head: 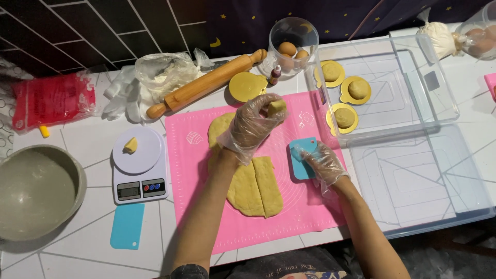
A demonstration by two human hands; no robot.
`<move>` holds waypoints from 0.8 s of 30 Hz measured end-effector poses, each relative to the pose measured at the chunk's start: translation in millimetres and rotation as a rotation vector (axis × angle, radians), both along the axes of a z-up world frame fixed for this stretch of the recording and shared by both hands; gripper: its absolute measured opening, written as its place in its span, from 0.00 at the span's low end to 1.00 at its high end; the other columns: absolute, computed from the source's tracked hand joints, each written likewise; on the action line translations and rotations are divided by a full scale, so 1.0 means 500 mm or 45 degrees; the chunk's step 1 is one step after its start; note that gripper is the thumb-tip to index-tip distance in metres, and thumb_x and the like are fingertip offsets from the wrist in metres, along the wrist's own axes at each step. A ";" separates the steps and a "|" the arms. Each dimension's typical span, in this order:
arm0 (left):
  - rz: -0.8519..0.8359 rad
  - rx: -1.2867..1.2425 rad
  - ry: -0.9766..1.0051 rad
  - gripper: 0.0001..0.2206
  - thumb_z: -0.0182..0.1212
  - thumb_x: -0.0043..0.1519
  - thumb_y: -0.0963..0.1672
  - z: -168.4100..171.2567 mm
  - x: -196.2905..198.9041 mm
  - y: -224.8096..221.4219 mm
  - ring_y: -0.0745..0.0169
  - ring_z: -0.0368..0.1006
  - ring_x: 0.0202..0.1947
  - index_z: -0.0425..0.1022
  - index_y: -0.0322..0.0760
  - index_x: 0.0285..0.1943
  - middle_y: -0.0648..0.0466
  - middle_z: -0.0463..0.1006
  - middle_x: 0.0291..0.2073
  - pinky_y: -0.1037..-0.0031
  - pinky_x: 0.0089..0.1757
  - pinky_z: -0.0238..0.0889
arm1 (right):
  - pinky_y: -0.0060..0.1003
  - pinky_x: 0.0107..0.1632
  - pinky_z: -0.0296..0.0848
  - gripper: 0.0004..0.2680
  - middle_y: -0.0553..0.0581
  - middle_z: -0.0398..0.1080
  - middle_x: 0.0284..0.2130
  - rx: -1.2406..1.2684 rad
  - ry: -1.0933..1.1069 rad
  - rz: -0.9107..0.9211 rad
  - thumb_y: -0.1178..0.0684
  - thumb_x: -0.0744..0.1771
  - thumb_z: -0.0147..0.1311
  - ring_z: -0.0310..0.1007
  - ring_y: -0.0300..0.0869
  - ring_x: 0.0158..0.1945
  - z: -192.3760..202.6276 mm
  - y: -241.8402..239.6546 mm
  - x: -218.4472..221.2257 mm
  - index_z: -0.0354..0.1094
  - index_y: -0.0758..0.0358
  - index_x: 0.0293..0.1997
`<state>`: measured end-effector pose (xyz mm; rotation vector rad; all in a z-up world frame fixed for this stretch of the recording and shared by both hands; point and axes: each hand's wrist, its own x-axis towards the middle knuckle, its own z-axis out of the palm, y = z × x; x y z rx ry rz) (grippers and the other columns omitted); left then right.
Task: The person uses a plastic scraper to cut small pieces of dough and then rolls them into balls using their hands before placing them into molds.
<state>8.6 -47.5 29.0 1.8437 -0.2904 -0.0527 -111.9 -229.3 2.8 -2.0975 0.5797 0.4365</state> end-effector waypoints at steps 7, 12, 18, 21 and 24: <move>0.251 -0.464 0.102 0.14 0.62 0.55 0.41 0.025 -0.018 -0.076 0.62 0.78 0.22 0.75 0.44 0.50 0.58 0.77 0.26 0.75 0.17 0.76 | 0.56 0.49 0.78 0.23 0.70 0.75 0.41 -0.038 -0.166 -0.059 0.35 0.64 0.59 0.76 0.61 0.49 -0.007 0.005 -0.018 0.66 0.61 0.56; 0.415 -1.158 0.632 0.16 0.64 0.53 0.34 0.008 -0.046 -0.059 0.58 0.73 0.31 0.70 0.29 0.49 0.52 0.61 0.39 0.75 0.28 0.77 | 0.57 0.50 0.77 0.21 0.70 0.76 0.42 -0.013 -0.204 -0.099 0.36 0.65 0.59 0.76 0.60 0.51 -0.041 -0.023 -0.008 0.68 0.61 0.55; 0.431 0.568 -0.475 0.15 0.66 0.58 0.42 -0.113 -0.033 0.035 0.41 0.76 0.50 0.73 0.41 0.54 0.46 0.74 0.48 0.58 0.47 0.75 | 0.53 0.52 0.77 0.23 0.68 0.75 0.44 -0.005 -0.020 -0.075 0.33 0.65 0.57 0.76 0.58 0.51 -0.018 -0.023 -0.005 0.64 0.59 0.58; 0.484 0.780 -0.835 0.16 0.61 0.63 0.42 -0.131 -0.030 0.042 0.46 0.77 0.49 0.72 0.42 0.60 0.45 0.76 0.47 0.61 0.43 0.76 | 0.54 0.50 0.78 0.23 0.68 0.76 0.43 -0.022 -0.035 -0.059 0.33 0.64 0.58 0.76 0.59 0.51 -0.011 -0.020 -0.005 0.65 0.58 0.57; 0.228 1.073 -0.895 0.16 0.62 0.60 0.49 -0.154 -0.030 0.033 0.57 0.79 0.43 0.75 0.49 0.57 0.53 0.80 0.40 0.67 0.40 0.77 | 0.53 0.50 0.78 0.23 0.66 0.76 0.43 -0.004 -0.018 -0.080 0.31 0.64 0.57 0.77 0.57 0.50 0.020 -0.005 -0.006 0.65 0.57 0.57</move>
